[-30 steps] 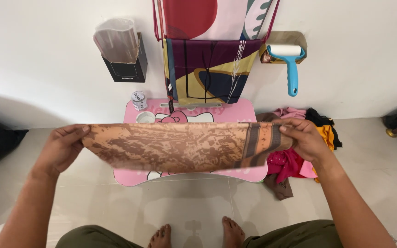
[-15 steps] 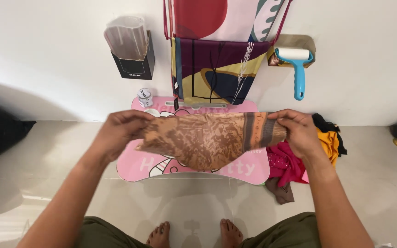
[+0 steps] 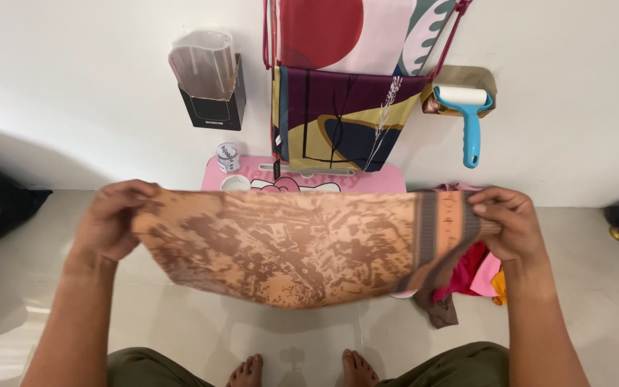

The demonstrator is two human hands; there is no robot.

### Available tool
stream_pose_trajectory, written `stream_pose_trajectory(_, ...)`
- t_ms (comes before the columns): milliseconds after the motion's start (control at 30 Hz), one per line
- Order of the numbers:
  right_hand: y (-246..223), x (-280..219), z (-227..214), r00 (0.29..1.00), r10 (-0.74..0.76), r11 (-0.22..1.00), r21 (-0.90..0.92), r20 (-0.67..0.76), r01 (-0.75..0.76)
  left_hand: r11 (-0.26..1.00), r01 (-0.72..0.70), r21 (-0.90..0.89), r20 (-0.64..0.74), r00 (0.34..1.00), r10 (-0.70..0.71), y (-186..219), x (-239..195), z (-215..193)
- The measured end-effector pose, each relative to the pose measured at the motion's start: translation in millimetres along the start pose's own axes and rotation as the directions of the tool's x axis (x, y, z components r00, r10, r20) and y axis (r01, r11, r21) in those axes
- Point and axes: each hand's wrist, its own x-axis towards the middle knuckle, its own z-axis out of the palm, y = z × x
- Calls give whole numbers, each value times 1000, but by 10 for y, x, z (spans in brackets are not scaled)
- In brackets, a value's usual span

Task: The person folds a patterned scarf on a pink Hello Kitty tray, using a lint roller to clean the fabric before and during the folding process. They then place the folded scarf into a clear plastic bag and seal it.

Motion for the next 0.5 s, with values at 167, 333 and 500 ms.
stream_pose_trajectory(167,303,251,-38,932,220,957,-122,-289,-264,974,196,113,-297,942,-155,-22,123,-23)
stream_pose_trajectory(333,814,393,20,886,241,901,-249,-395,-356,914,328,239,-338,910,-238,-444,321,-29)
stream_pose_trajectory(500,715,321,598,952,74,870,-447,-298,-207,890,359,281,-283,917,-280,-544,268,510)
